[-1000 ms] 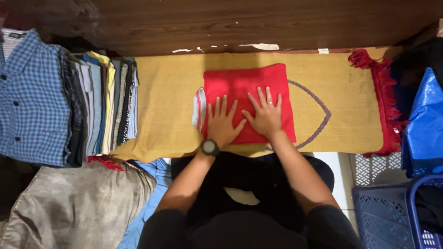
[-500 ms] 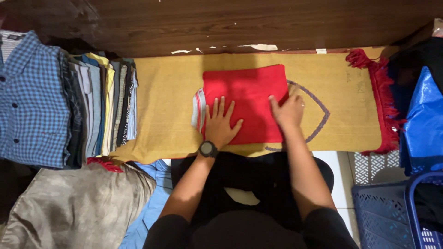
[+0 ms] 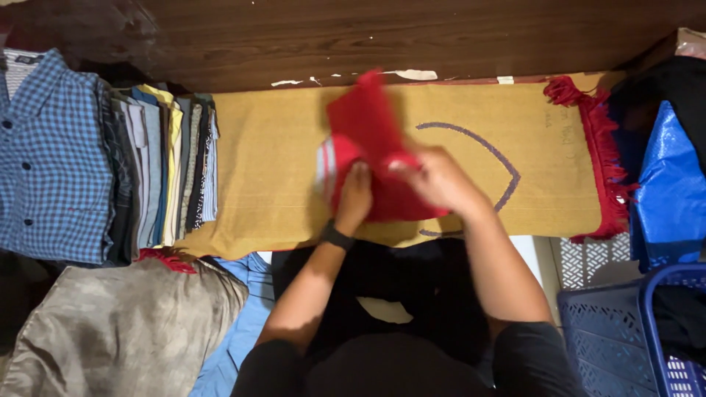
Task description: The person folds a blue checkered shirt and then a red polo shirt on a yellow mat. They smooth the fabric, fold the sleeves and sides, and then fold the shirts in half before placing them on a stack.
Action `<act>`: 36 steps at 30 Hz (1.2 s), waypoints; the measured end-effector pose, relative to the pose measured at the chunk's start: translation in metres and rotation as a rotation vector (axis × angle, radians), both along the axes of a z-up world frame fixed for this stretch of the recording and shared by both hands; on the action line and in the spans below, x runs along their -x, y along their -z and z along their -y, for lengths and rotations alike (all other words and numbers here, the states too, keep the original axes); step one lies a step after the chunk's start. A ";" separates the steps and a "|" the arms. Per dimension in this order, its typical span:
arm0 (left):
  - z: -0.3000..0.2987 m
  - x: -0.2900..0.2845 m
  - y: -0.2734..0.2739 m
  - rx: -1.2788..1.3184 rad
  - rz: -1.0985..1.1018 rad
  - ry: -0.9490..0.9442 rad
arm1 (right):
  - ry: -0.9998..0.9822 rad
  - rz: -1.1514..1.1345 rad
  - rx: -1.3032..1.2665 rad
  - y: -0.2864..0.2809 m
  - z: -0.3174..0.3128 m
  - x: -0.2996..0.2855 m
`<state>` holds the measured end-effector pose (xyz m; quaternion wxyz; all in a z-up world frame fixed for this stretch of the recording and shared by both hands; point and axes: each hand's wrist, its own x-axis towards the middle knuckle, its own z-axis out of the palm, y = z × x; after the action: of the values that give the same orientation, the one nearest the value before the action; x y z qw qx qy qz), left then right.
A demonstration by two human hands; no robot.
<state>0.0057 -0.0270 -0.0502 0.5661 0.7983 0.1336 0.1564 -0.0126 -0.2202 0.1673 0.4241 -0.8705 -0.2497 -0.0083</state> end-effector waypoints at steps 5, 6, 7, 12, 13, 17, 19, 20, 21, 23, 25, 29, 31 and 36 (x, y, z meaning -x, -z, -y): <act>-0.005 -0.033 0.000 0.835 -0.161 -0.002 | -0.205 0.782 0.397 0.019 -0.022 0.038; -0.007 -0.045 -0.005 0.893 -0.180 0.016 | -0.241 0.760 0.359 0.024 -0.022 0.047; -0.009 -0.058 -0.009 0.952 -0.198 0.034 | -0.276 0.736 0.321 0.030 -0.022 0.055; -0.024 -0.079 -0.020 1.128 -0.248 0.103 | -0.169 0.764 0.346 0.088 -0.006 0.045; -0.032 -0.078 -0.020 1.183 -0.264 0.122 | -0.133 0.753 0.354 0.104 -0.002 0.042; -0.073 -0.056 -0.017 1.292 -0.298 0.144 | -0.136 0.502 0.547 0.166 0.013 0.049; -0.077 -0.053 -0.017 1.403 -0.317 0.158 | -0.273 0.070 0.644 0.147 0.015 0.062; -0.074 -0.053 -0.016 1.404 -0.319 0.154 | -0.275 0.067 0.643 0.141 0.020 0.054; -0.072 -0.054 -0.015 0.970 -0.306 0.150 | -0.293 0.111 0.379 0.136 0.025 0.047; -0.078 -0.063 0.021 0.538 -0.290 0.146 | -0.302 0.148 0.116 0.129 0.030 0.029; -0.096 -0.089 0.085 -0.151 -0.314 0.039 | 0.028 0.377 0.049 0.124 0.031 0.000; -0.084 -0.066 0.068 -0.197 -0.256 0.016 | 0.344 0.320 0.433 0.150 0.033 -0.026; -0.066 -0.042 0.034 -0.246 -0.201 -0.119 | 0.346 -0.113 0.660 0.167 0.031 -0.035; -0.030 -0.013 -0.006 -1.204 0.196 -0.444 | 0.349 -0.117 0.656 0.166 0.035 -0.034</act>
<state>0.0188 0.0028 -0.0447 -0.0167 0.9114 0.1320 0.3895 0.0219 -0.2549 0.0013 0.1287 -0.9885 -0.0624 0.0495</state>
